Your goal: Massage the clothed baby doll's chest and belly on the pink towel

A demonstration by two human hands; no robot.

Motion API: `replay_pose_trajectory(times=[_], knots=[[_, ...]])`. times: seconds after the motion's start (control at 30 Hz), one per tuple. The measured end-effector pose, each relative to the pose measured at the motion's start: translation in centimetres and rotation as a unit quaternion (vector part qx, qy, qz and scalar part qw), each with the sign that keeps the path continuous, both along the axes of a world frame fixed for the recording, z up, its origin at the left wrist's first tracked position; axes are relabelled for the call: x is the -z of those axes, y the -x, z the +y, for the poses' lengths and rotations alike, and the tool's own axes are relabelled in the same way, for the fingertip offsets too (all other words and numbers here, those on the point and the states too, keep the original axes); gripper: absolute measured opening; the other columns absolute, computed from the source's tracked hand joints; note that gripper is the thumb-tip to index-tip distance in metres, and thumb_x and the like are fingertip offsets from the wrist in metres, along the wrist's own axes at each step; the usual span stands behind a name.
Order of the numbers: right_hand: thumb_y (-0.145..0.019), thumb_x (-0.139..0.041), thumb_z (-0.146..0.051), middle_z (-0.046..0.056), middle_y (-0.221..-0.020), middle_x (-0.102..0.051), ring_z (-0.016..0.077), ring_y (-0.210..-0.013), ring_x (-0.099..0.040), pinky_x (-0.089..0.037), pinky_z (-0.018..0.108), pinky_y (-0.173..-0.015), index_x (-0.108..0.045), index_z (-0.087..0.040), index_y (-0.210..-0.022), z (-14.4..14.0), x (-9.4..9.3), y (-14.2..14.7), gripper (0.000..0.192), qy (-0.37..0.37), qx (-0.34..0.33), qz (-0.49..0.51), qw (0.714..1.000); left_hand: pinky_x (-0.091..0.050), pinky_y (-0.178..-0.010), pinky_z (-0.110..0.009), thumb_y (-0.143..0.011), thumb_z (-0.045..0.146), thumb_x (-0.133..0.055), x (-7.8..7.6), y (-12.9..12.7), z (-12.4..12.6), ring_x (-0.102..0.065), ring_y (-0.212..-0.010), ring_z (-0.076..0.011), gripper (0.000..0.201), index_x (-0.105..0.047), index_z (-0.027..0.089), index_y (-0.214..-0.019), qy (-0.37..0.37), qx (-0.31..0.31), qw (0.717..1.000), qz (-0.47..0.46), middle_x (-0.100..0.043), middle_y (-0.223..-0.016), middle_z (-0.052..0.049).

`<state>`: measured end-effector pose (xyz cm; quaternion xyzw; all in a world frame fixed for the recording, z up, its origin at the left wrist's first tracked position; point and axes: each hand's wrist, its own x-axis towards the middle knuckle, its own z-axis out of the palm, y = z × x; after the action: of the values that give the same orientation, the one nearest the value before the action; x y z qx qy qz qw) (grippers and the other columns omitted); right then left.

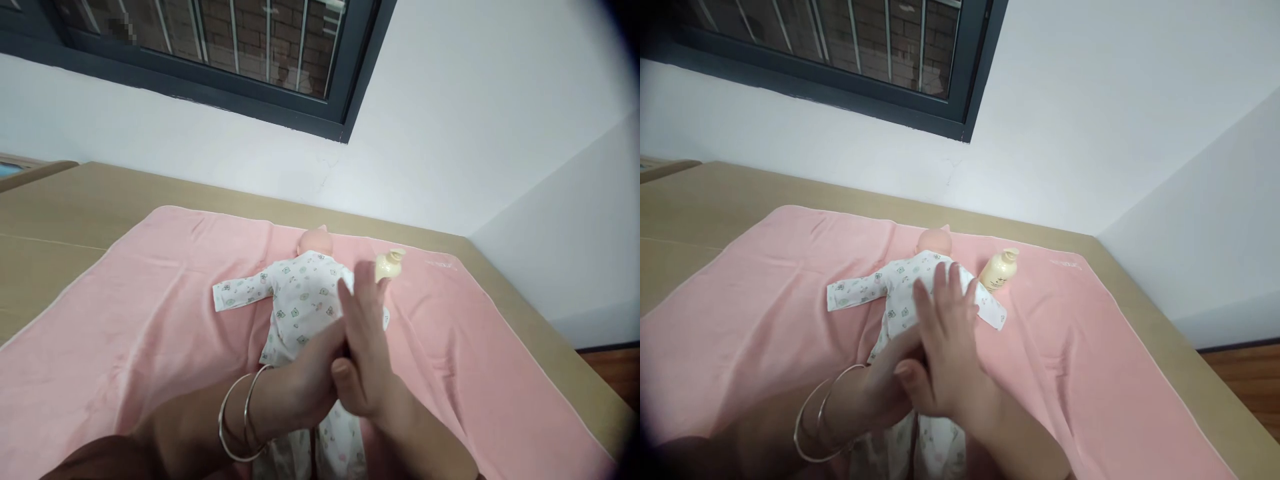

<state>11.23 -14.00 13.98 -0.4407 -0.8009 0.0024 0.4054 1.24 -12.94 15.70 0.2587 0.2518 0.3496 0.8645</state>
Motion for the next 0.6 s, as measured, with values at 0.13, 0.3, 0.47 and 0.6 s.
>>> replay_pose_trajectory(times=[0.13, 0.3, 0.47, 0.6], knots=[[-0.099, -0.019, -0.053, 0.003, -0.163, 0.005, 0.0434, -0.146, 0.006, 0.001, 0.077, -0.108, 0.002, -0.03, -0.156, 1.4, 0.4, -1.0, 0.065, -0.032, 0.081, 0.027, 0.996, -0.036, -0.115, -0.045, -0.095, 0.045, -0.044, -0.5, 0.8, -0.8, -0.046, -0.135, -0.0225, 0.04, -0.058, 0.032, -0.13, -0.04, 0.068, 0.996, -0.036, -0.067, -0.122, -0.002], [-0.1, -0.023, -0.05, 0.008, -0.162, 0.011, 0.039, -0.147, 0.005, -0.002, 0.071, -0.114, 0.01, -0.021, -0.155, 0.9, 1.6, 1.5, 0.071, 0.031, -0.011, 0.001, 0.999, -0.037, -0.115, -0.044, -0.096, 0.049, -0.04, -0.7, 2.4, 1.8, -0.049, -0.133, -0.0244, 0.047, -0.056, 0.023, -0.132, 0.027, -0.007, 1.0, 0.001, -0.064, -0.128, -0.007], [-0.096, -0.042, -0.041, 0.016, -0.161, 0.0, 0.0322, -0.149, -0.004, -0.022, 0.056, -0.119, 0.009, -0.008, -0.154, -0.7, 1.6, 3.4, 0.084, 0.144, -0.152, -0.022, 0.978, -0.034, -0.117, -0.04, -0.096, 0.043, -0.042, 0.4, 3.4, 6.3, -0.048, -0.134, -0.0214, 0.05, -0.043, 0.022, -0.142, -0.047, -0.247, 0.966, 0.057, -0.054, -0.142, -0.009], [-0.1, -0.038, -0.032, 0.009, -0.158, -0.027, 0.0212, -0.146, -0.025, -0.03, 0.043, -0.118, -0.014, -0.017, -0.155, 1.7, 2.9, 2.5, 0.062, 0.164, -0.085, 0.024, 0.983, -0.034, -0.116, -0.034, -0.093, 0.029, -0.047, 3.4, 2.8, 9.7, -0.042, -0.139, -0.0178, 0.053, -0.036, 0.025, -0.145, -0.186, -0.41, 0.884, 0.128, -0.047, -0.148, -0.007]])
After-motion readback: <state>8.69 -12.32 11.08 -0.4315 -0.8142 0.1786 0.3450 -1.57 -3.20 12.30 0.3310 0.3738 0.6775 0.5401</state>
